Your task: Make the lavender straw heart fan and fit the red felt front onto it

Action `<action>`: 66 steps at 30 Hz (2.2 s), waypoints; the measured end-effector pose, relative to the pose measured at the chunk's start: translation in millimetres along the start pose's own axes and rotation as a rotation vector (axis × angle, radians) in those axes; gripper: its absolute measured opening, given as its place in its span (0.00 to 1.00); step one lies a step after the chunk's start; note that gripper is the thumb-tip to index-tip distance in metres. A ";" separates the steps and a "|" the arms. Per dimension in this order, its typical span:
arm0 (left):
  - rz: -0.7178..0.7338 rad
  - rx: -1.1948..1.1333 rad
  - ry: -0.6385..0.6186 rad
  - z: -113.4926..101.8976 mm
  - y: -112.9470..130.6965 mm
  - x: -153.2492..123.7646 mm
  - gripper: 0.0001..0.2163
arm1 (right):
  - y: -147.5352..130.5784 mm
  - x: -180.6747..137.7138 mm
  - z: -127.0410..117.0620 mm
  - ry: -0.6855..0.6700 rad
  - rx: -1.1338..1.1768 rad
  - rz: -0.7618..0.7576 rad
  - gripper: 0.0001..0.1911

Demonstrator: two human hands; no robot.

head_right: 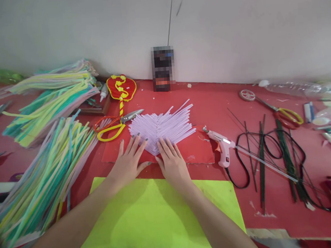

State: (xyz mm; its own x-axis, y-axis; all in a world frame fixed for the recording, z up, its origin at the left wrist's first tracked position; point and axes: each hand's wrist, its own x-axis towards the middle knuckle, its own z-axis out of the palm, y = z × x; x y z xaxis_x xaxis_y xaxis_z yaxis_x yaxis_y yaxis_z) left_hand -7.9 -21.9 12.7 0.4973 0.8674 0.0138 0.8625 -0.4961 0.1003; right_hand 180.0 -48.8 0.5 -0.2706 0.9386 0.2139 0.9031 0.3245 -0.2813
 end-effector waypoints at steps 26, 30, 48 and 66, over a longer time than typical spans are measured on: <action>-0.001 -0.017 0.027 0.2 -4.1 3.4 0.30 | 1.3 -0.2 1.5 0.034 0.039 -0.014 0.26; -0.012 -0.025 0.028 -2.3 -4.4 4.4 0.30 | 1.7 -0.4 1.1 0.024 0.031 -0.017 0.26; 0.007 0.003 0.049 2.4 -4.4 5.4 0.30 | 0.2 -0.2 -0.6 0.033 0.048 -0.012 0.26; 0.042 0.004 -0.002 2.0 -5.4 5.2 0.28 | 109.2 -17.8 -63.0 0.576 -0.090 0.654 0.09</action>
State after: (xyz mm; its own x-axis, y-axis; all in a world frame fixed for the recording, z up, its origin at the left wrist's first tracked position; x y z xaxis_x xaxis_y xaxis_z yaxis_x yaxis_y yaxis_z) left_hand -9.8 -14.8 10.2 0.5336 0.8456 0.0160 0.8410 -0.5325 0.0958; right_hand 304.4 -37.4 24.9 0.4993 0.7202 0.4816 0.8478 -0.2916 -0.4429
